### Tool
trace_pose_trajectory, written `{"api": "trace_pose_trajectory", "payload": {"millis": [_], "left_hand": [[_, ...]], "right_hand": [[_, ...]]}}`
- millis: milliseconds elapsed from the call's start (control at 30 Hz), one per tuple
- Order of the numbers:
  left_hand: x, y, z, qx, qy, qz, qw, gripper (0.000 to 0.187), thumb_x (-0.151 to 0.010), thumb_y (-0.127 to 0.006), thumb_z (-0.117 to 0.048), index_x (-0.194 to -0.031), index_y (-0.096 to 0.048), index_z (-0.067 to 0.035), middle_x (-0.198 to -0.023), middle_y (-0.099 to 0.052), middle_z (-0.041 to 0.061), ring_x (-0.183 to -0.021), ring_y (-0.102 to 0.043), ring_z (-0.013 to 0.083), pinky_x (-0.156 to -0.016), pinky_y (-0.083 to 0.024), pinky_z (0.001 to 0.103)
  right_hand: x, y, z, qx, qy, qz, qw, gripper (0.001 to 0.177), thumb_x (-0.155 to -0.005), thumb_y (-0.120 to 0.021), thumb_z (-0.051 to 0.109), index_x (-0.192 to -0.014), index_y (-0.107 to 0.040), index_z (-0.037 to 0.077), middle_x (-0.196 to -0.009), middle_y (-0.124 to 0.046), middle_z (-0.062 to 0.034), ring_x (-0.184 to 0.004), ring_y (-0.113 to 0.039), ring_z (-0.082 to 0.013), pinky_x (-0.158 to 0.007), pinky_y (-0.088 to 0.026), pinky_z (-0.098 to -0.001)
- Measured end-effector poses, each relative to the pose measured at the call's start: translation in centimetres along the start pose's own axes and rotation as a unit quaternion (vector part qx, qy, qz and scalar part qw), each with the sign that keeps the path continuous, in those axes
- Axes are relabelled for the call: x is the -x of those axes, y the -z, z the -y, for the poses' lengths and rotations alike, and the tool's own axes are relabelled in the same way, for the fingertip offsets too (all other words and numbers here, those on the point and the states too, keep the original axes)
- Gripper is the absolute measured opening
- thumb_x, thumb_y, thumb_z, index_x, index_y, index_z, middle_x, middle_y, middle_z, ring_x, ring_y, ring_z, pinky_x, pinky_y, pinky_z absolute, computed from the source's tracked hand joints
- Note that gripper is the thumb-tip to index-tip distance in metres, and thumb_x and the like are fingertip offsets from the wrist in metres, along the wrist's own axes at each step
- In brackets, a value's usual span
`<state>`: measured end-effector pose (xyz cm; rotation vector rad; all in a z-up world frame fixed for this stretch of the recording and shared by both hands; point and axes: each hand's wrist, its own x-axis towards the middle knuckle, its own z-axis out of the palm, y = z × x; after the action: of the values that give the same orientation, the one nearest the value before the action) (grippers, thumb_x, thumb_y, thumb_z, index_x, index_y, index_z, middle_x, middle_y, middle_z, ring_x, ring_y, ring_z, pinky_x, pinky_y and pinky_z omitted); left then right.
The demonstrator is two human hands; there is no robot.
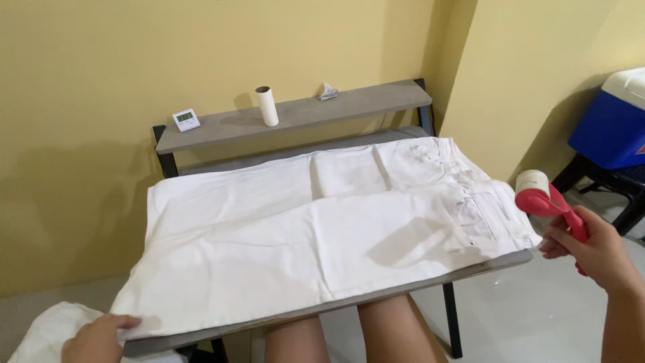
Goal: The person uses a lint roller to roll over a pair of white pants laid on a table, then folds the pants and places them into a laundry basket. The person repeats this process with another pair of white pants.
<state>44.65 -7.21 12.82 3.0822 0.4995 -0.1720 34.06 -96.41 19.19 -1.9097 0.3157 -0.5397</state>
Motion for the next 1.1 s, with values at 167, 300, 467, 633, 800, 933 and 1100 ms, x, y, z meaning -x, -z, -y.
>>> {"api": "trace_pose_trajectory", "payload": {"millis": [167, 300, 467, 633, 800, 933, 1100], "left_hand": [[3.0, 3.0, -6.4, 0.037, -0.027, -0.113, 0.993, 0.047, -0.088, -0.065, -0.008, -0.130, -0.073, -0.029, -0.135, -0.070, 0.003, -0.126, -0.064, 0.0282, -0.110, -0.049, 0.044], [4.8, 5.2, -16.7, 0.240, -0.278, -0.125, 0.922, 0.058, -0.066, -0.088, -0.022, -0.120, -0.071, -0.012, -0.132, -0.066, 0.010, -0.123, -0.060, 0.0274, -0.108, -0.045, 0.041], [9.8, 6.1, -23.8, 0.217, -0.330, 0.100, 0.913, 0.059, -0.055, -0.100, -0.031, -0.107, -0.077, -0.016, -0.125, -0.068, -0.003, -0.118, -0.065, 0.0168, -0.107, -0.050, 0.032], [11.5, 6.0, -22.8, 0.275, -0.404, 0.023, 0.872, 0.042, -0.063, -0.092, -0.025, -0.102, -0.084, -0.014, -0.123, -0.075, -0.001, -0.115, -0.066, 0.0208, -0.099, -0.051, 0.035], [12.7, 2.8, -21.8, 0.318, -0.435, -0.120, 0.834, 0.021, -0.073, -0.084, -0.018, -0.092, -0.083, -0.009, -0.106, -0.082, 0.001, -0.110, -0.069, 0.0228, -0.093, -0.053, 0.037], [13.8, 1.8, -21.7, 0.295, -0.362, -0.127, 0.875, 0.011, -0.081, -0.078, -0.016, -0.089, -0.079, -0.008, -0.103, -0.080, -0.002, -0.099, -0.072, 0.0167, -0.087, -0.055, 0.035], [14.1, 3.2, -21.6, 0.306, -0.401, -0.129, 0.854, 0.030, -0.065, -0.090, -0.025, -0.082, -0.076, -0.005, -0.097, -0.077, 0.002, -0.093, -0.069, 0.0220, -0.079, -0.053, 0.037]], "right_hand": [[-1.0, -1.7, -0.5, 0.114, -0.053, -0.062, 0.990, 0.036, -0.099, -0.067, 0.024, -0.127, -0.060, 0.004, -0.100, -0.073, -0.0156, -0.087, -0.072, -0.0202, -0.050, -0.041, -0.0397], [-2.7, -5.3, -1.8, 0.235, -0.056, -0.098, 0.965, 0.040, -0.099, -0.071, 0.029, -0.126, -0.060, 0.003, -0.097, -0.071, -0.0208, -0.079, -0.069, -0.0320, -0.064, -0.051, -0.0427], [-3.1, -7.4, -3.7, 0.259, -0.069, -0.084, 0.960, 0.044, -0.090, -0.078, 0.032, -0.110, -0.059, -0.001, -0.096, -0.073, -0.0201, -0.085, -0.069, -0.0350, -0.078, -0.053, -0.0463], [-3.8, -7.1, -5.7, 0.327, -0.050, -0.077, 0.941, 0.043, -0.090, -0.078, 0.033, -0.112, -0.063, 0.000, -0.097, -0.071, -0.0215, -0.089, -0.067, -0.0385, -0.080, -0.052, -0.0492], [-4.1, -6.7, -5.7, 0.271, -0.041, -0.076, 0.959, 0.033, -0.094, -0.077, 0.026, -0.114, -0.066, 0.001, -0.094, -0.071, -0.0201, -0.079, -0.065, -0.0306, -0.071, -0.051, -0.0471], [-4.1, -6.3, -3.5, 0.150, -0.044, -0.112, 0.981, 0.031, -0.098, -0.075, 0.019, -0.120, -0.063, 0.000, -0.093, -0.067, -0.0159, -0.069, -0.059, -0.0223, -0.056, -0.048, -0.0426], [-3.8, -6.2, -1.9, 0.109, -0.007, -0.138, 0.984, 0.028, -0.103, -0.074, 0.018, -0.117, -0.062, -0.002, -0.094, -0.064, -0.0100, -0.071, -0.058, -0.0161, -0.054, -0.047, -0.0383]]}}
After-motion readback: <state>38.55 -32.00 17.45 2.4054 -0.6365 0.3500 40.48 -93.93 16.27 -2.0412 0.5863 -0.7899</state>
